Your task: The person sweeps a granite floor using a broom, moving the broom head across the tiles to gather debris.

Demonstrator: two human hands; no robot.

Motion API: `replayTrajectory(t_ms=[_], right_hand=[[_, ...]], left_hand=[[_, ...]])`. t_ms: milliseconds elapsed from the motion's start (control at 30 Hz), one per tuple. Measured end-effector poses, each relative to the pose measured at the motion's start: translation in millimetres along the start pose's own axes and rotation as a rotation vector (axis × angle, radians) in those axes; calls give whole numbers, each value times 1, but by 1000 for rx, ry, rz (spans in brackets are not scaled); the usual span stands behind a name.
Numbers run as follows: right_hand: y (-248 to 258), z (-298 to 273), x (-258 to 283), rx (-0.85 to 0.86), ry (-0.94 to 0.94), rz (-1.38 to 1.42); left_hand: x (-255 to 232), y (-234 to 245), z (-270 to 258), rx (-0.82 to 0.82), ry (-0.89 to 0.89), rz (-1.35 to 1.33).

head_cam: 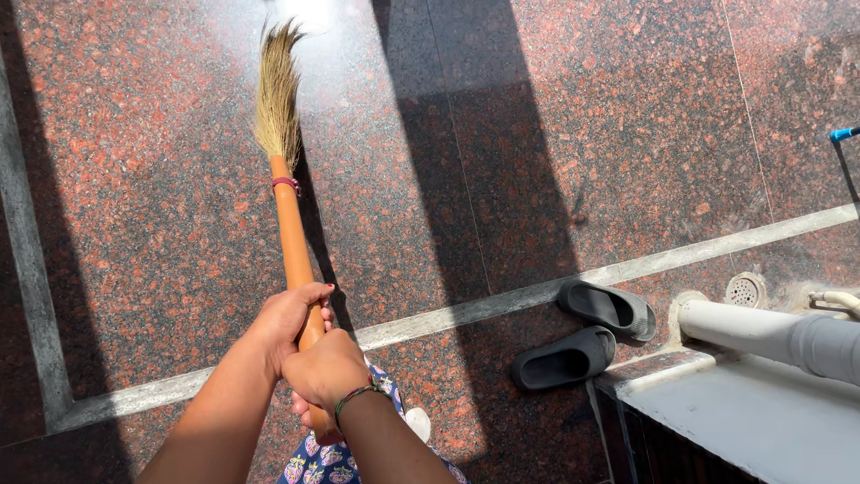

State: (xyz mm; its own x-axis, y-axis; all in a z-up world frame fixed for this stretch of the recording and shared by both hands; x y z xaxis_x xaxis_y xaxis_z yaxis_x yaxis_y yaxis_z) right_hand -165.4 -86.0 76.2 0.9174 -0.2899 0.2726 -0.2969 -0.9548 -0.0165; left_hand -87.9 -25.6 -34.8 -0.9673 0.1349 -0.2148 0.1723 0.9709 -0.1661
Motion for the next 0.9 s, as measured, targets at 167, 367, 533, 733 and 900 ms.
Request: replayTrajectory(t_ms=[167,367,533,733,900], right_hand=[[5,-5,11,32,2,-13],[30,-18,4,-39,48,14],[44,-19,-12,-106,-47,132],[49,-1,-24,-92,-73,114],[39,7,-27,-46,-58,47]], left_hand=[[-12,4,0,-21,-13,-14],[-8,-33,-17,32,-134,14],[8,-63,-16,97,-105,86],[19,-66,-6,39,-29,130],[21,-44,-4,-22,-56,73]])
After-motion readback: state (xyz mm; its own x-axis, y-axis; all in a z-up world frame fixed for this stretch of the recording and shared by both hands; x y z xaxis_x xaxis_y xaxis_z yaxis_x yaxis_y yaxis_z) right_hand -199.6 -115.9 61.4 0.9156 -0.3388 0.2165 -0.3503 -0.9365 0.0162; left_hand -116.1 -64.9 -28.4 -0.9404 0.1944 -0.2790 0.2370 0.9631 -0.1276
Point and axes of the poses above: each hand's wrist, its own z-axis towards the middle knuckle, its own y-axis out of the back of the hand, x = y × z, the point moved 3 cm from there along z, towards the middle knuckle
